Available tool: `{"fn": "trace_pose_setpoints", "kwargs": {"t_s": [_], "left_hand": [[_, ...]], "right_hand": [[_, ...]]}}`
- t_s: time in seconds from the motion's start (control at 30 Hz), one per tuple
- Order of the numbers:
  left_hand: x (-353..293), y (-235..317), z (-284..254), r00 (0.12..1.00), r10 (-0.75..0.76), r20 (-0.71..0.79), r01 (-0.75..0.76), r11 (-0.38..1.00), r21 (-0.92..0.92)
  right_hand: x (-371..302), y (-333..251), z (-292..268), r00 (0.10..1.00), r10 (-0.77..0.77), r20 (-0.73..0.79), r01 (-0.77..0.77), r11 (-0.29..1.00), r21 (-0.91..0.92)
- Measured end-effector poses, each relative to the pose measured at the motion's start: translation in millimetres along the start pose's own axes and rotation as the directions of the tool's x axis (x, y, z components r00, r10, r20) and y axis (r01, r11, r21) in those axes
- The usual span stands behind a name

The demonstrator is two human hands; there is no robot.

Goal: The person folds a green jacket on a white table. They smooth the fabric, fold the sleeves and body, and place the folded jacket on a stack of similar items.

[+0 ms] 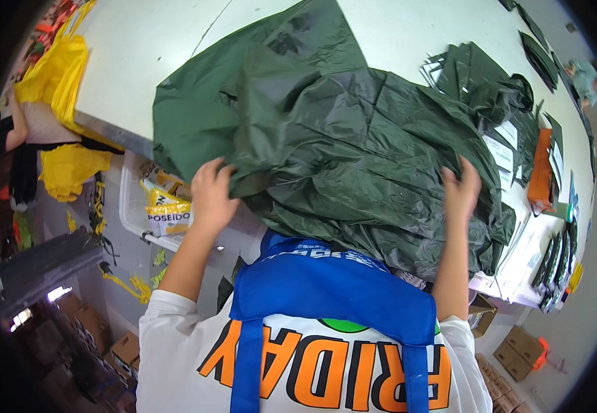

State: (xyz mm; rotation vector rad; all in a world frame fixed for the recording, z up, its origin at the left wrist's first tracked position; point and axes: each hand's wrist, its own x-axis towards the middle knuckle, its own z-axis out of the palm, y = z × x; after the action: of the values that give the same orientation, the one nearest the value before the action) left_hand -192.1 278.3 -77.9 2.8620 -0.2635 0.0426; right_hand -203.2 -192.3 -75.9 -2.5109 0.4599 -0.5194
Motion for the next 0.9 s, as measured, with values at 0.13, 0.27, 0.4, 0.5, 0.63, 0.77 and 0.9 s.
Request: {"fn": "trace_pose_setpoints", "kwargs": {"t_s": [0.13,0.27,0.4,0.5,0.63,0.77,0.9], "left_hand": [[-8.7,-56.3,12.1,0.999,-0.012,0.050,0.026,0.958,-0.284],[31.9,-62.2,-47.2,0.882,-0.066,0.467,0.308,0.830,-0.465],[58.1,-77.5,-132.4,0.868,-0.081,0.490,0.294,0.879,-0.375],[79.9,-68.2,-204.5,0.909,-0.114,0.401,0.230,0.939,-0.255],[204.0,-47.2,-274.0,0.994,0.108,0.029,-0.104,0.986,-0.131],[348.0,4.6,-233.9,0.760,0.509,-0.404,-0.262,0.808,0.527],[359.8,27.0,-145.8,0.607,0.617,-0.500,-0.498,0.786,0.366]], "right_hand": [[-35.0,203.7,-97.5,0.895,0.253,-0.367,-0.430,0.708,-0.560],[-38.2,252.5,-117.6,0.769,0.625,0.132,-0.597,0.777,-0.200],[-30.9,228.3,-112.1,0.908,0.399,-0.130,-0.419,0.882,-0.218],[-18.4,202.1,-150.0,0.772,0.383,-0.506,-0.378,0.918,0.118],[85.3,147.9,-223.6,0.632,0.356,-0.688,0.021,0.880,0.475],[262.6,245.2,-254.5,0.864,0.328,-0.382,-0.116,0.869,0.482],[184.5,209.0,-245.5,0.991,0.052,0.127,-0.133,0.585,0.800]]}}
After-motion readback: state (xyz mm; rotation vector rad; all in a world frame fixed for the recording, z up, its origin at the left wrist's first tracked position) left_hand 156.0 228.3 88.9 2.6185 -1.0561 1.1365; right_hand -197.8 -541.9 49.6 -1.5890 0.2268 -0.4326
